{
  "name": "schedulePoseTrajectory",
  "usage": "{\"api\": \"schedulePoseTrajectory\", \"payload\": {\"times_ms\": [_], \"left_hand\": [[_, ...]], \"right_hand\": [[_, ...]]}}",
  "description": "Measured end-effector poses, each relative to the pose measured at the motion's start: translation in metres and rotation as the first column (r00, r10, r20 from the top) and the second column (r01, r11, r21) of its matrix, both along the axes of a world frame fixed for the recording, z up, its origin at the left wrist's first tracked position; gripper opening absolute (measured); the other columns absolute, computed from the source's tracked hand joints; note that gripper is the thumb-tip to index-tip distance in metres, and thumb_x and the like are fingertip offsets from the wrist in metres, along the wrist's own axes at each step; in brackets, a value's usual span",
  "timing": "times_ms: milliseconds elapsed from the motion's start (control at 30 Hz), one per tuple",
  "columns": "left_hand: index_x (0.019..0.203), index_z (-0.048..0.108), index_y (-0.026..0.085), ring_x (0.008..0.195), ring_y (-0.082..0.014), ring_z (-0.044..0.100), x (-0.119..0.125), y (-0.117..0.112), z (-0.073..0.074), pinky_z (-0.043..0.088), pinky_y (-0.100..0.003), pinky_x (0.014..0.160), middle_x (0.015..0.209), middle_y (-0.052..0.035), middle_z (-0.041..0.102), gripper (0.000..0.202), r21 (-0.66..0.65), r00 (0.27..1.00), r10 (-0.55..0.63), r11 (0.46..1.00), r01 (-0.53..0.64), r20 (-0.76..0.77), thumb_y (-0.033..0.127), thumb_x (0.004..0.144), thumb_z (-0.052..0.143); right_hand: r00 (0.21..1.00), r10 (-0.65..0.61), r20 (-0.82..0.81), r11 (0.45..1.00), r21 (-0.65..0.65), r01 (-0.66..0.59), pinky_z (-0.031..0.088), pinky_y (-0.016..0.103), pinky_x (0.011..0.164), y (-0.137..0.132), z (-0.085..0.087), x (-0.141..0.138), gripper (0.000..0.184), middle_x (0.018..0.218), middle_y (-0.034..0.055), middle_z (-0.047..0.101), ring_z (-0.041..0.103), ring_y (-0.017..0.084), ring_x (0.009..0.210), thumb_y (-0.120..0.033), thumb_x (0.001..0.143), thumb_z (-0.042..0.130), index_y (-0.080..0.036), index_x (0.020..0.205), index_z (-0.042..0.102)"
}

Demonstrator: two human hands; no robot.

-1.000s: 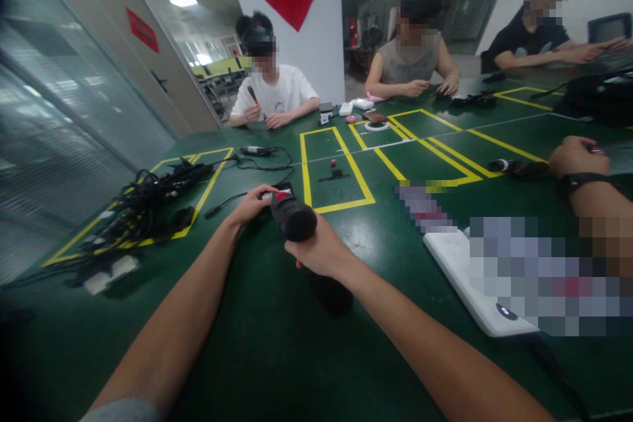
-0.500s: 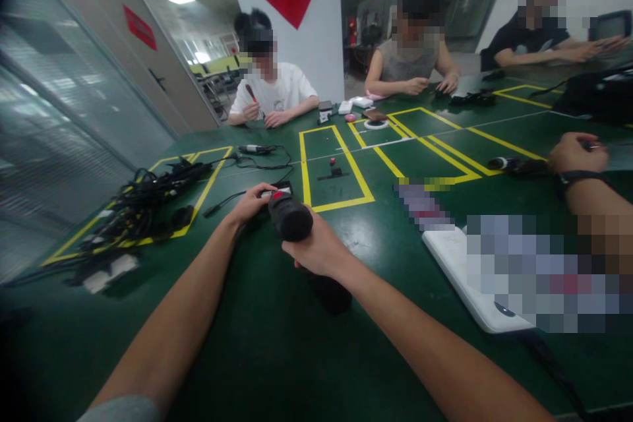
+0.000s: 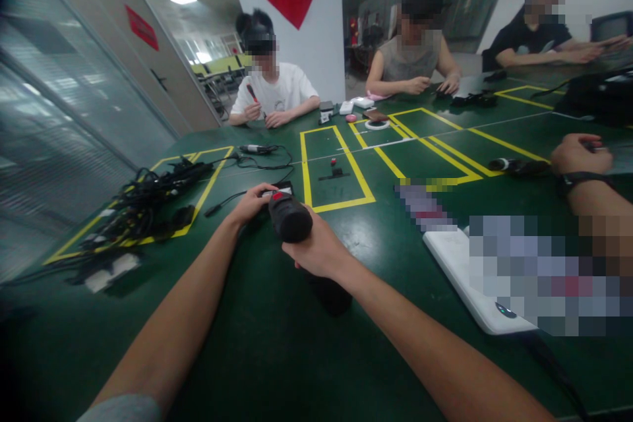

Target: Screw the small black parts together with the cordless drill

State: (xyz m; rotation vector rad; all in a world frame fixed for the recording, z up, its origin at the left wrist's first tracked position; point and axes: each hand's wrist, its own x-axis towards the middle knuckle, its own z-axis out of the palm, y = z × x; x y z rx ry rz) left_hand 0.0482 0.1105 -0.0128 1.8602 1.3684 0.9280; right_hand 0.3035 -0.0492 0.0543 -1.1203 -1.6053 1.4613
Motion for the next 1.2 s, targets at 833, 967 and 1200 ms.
{"api": "schedulePoseTrajectory", "payload": {"times_ms": [833, 967, 1200], "left_hand": [[0.102, 0.069, 0.016, 0.093, -0.0219, 0.060, 0.0022, -0.0005, -0.0004, 0.045, -0.034, 0.088, 0.104, -0.0055, 0.069, 0.037, -0.034, 0.999, 0.013, 0.999, -0.011, 0.041, 0.039, 0.072, 0.069], [0.100, 0.070, 0.017, 0.096, -0.0225, 0.060, 0.0020, -0.0003, -0.0002, 0.045, -0.034, 0.091, 0.105, -0.0055, 0.070, 0.035, -0.021, 0.999, 0.012, 1.000, -0.011, 0.050, 0.038, 0.072, 0.070], [0.099, 0.070, 0.017, 0.092, -0.0221, 0.061, 0.0009, 0.0012, -0.0023, 0.046, -0.035, 0.089, 0.103, -0.0052, 0.070, 0.035, -0.030, 0.999, 0.013, 0.999, -0.012, 0.042, 0.039, 0.072, 0.069]], "right_hand": [[0.999, 0.015, 0.039, 1.000, 0.020, -0.015, 0.046, 0.023, 0.046, 0.0002, -0.0017, -0.0002, 0.008, 0.060, -0.0012, 0.057, 0.059, 0.013, 0.049, -0.013, 0.072, 0.060, -0.018, 0.073, 0.054], [0.999, 0.024, 0.027, 1.000, 0.014, -0.024, 0.046, 0.023, 0.046, 0.0002, -0.0012, 0.0003, 0.010, 0.062, -0.0015, 0.056, 0.058, 0.013, 0.049, -0.013, 0.072, 0.060, -0.019, 0.073, 0.053], [0.999, 0.038, 0.010, 0.999, 0.026, -0.039, 0.046, 0.025, 0.048, 0.0010, -0.0028, 0.0009, 0.009, 0.067, -0.0012, 0.056, 0.059, 0.013, 0.050, -0.013, 0.072, 0.060, -0.018, 0.076, 0.054]]}}
